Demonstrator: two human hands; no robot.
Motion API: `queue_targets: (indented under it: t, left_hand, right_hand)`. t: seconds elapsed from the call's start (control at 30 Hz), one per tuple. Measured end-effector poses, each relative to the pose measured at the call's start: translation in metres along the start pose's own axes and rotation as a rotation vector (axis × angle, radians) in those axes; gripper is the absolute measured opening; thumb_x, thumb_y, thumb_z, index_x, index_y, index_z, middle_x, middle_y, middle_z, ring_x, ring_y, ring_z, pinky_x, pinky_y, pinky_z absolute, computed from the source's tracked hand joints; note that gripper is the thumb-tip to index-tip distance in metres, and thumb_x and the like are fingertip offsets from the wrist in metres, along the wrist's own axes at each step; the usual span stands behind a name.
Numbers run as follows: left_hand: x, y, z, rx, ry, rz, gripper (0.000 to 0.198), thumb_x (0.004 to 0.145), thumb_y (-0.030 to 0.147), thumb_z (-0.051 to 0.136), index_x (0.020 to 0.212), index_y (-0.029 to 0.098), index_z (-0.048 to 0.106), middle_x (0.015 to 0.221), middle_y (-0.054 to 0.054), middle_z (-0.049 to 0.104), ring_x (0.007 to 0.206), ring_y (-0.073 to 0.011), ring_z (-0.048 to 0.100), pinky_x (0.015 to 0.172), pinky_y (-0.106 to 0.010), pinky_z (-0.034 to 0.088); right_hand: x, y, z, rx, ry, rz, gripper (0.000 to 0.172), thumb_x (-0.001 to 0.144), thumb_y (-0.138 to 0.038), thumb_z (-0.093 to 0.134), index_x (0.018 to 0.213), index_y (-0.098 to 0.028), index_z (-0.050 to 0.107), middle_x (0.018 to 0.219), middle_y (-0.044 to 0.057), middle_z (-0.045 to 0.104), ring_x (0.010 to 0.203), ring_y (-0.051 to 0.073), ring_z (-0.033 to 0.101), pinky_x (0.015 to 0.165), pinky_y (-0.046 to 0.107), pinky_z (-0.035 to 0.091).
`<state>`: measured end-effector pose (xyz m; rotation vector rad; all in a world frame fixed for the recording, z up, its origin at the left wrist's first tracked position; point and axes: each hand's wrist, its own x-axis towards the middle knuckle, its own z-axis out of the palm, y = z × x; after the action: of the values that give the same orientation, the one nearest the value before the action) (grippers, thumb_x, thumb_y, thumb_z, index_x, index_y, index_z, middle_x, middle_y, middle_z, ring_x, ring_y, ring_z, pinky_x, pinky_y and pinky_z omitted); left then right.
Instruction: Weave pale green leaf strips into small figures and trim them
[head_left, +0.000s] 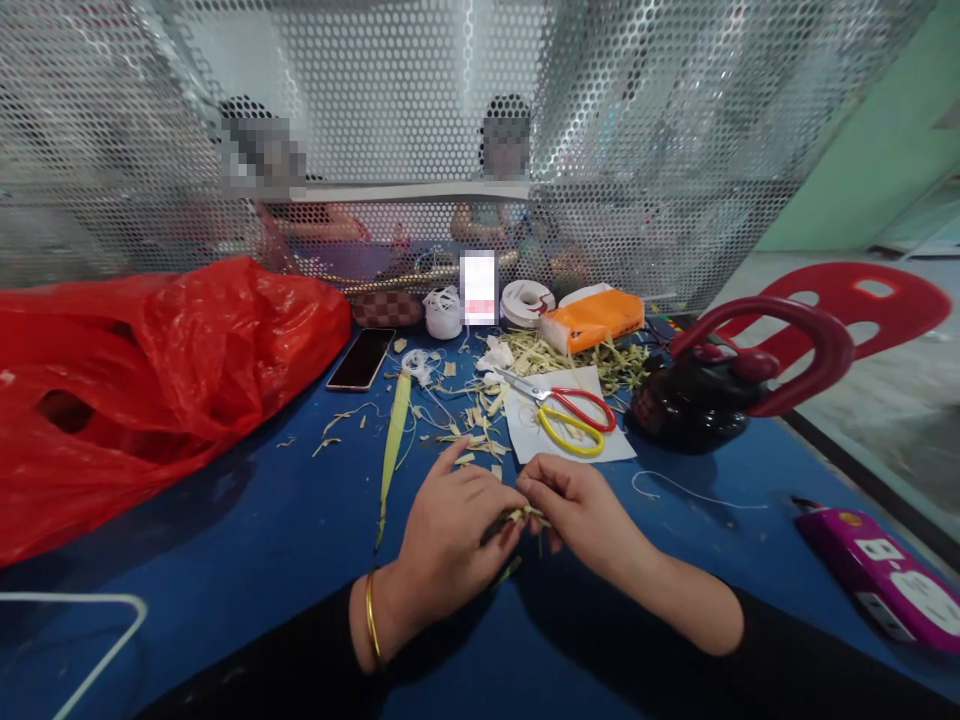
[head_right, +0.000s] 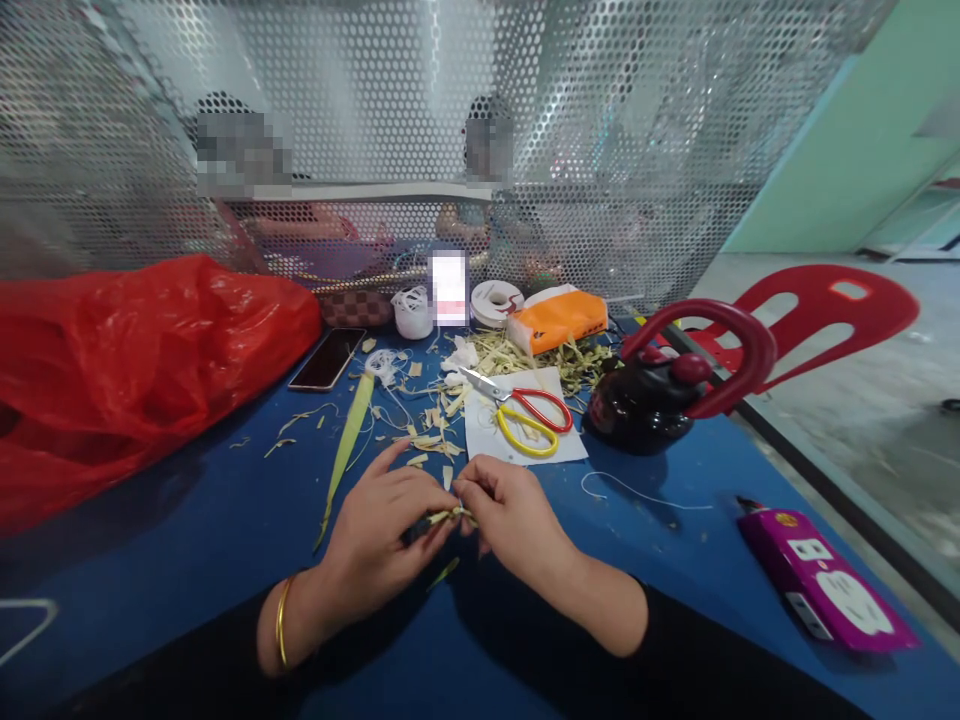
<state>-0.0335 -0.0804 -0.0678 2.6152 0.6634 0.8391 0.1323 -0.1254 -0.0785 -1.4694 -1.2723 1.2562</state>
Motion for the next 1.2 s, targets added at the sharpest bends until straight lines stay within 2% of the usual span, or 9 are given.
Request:
queue_targets:
  t: [0.13,0.27,0.43,0.53,0.7,0.87,0.93,1.07,1.2]
  left_hand:
    - [0.000,0.000,-0.005,0.127,0.043,0.169,0.016,0.084,0.013,0.053,0.090,0.021,0.066,0.078,0.001,0.073,0.079,-0.0146,0.066,0.115,-0.047,0.019]
    - [0.001,0.001,-0.005,0.062,0.035,0.131,0.015,0.080,0.013,0.056,0.084,0.023,0.067,0.073,0.003,0.071,0.074,-0.0141,0.065,0.113,-0.047,0.023]
    - [0.004,0.002,-0.001,-0.262,0.126,-0.274,0.008,0.075,0.016,0.060,0.072,0.021,0.065,0.066,0.004,0.069,0.065,-0.0126,0.063,0.105,-0.044,0.036]
    - [0.005,0.000,0.003,-0.492,0.174,-0.542,0.008,0.077,0.021,0.059,0.070,0.019,0.064,0.069,0.001,0.069,0.067,-0.0144,0.063,0.080,-0.032,0.051]
    - [0.006,-0.005,0.007,-0.571,0.245,-0.700,0.009,0.074,0.024,0.062,0.068,0.017,0.063,0.066,0.001,0.064,0.066,-0.0143,0.059,0.065,-0.025,0.048]
    - [0.007,-0.006,0.005,-0.515,0.165,-0.700,0.010,0.075,0.025,0.062,0.070,0.017,0.066,0.069,0.000,0.068,0.069,-0.0161,0.061,0.067,-0.026,0.048]
    - [0.006,-0.004,0.005,-0.491,0.094,-0.671,0.010,0.075,0.024,0.061,0.071,0.018,0.068,0.071,-0.001,0.070,0.070,-0.0170,0.063,0.068,-0.028,0.049]
    - [0.005,0.000,0.006,-0.411,-0.044,-0.508,0.008,0.073,0.018,0.062,0.068,0.020,0.067,0.068,0.002,0.069,0.068,-0.0155,0.063,0.096,-0.039,0.043]
    - [0.004,0.001,0.005,-0.433,-0.101,-0.361,0.007,0.076,0.019,0.062,0.071,0.022,0.066,0.070,0.004,0.069,0.070,-0.0142,0.064,0.107,-0.045,0.032]
  right_hand:
    - [0.003,0.001,0.002,0.188,-0.081,0.105,0.026,0.078,-0.042,0.058,0.068,-0.019,0.054,0.048,-0.006,0.055,0.033,0.006,0.043,0.034,0.017,0.035]
    - [0.004,-0.002,0.001,0.331,-0.182,0.195,0.029,0.072,-0.043,0.067,0.065,-0.017,0.056,0.048,-0.005,0.058,0.033,0.005,0.041,0.032,0.016,0.029]
    - [0.007,-0.001,0.000,0.509,-0.192,0.272,0.030,0.067,-0.040,0.076,0.069,-0.016,0.058,0.053,-0.006,0.059,0.032,0.001,0.035,0.034,0.015,0.025]
    - [0.007,0.003,0.005,0.533,-0.148,0.271,0.033,0.064,-0.041,0.078,0.071,-0.015,0.059,0.058,-0.006,0.059,0.034,0.001,0.038,0.036,0.015,0.028]
    - [-0.002,0.006,0.017,0.322,-0.110,0.190,0.031,0.075,-0.046,0.067,0.071,-0.018,0.055,0.057,-0.006,0.055,0.037,0.004,0.042,0.036,0.017,0.030]
    - [-0.015,-0.004,0.008,-0.291,0.124,-0.405,0.017,0.091,-0.028,0.051,0.079,-0.021,0.061,0.071,0.001,0.058,0.064,0.014,0.054,0.060,0.026,0.044]
    - [-0.015,-0.007,0.001,-0.402,0.183,-0.535,0.017,0.092,-0.024,0.049,0.084,-0.021,0.063,0.076,0.003,0.059,0.071,0.016,0.056,0.066,0.028,0.044]
    - [-0.005,-0.007,-0.010,-0.390,0.180,-0.521,0.015,0.089,-0.020,0.053,0.078,-0.020,0.063,0.074,0.001,0.057,0.071,0.015,0.055,0.064,0.027,0.042]
    - [0.006,-0.008,-0.015,-0.156,0.060,-0.275,0.015,0.083,-0.024,0.060,0.070,-0.018,0.063,0.066,-0.002,0.056,0.062,0.012,0.049,0.059,0.025,0.038]
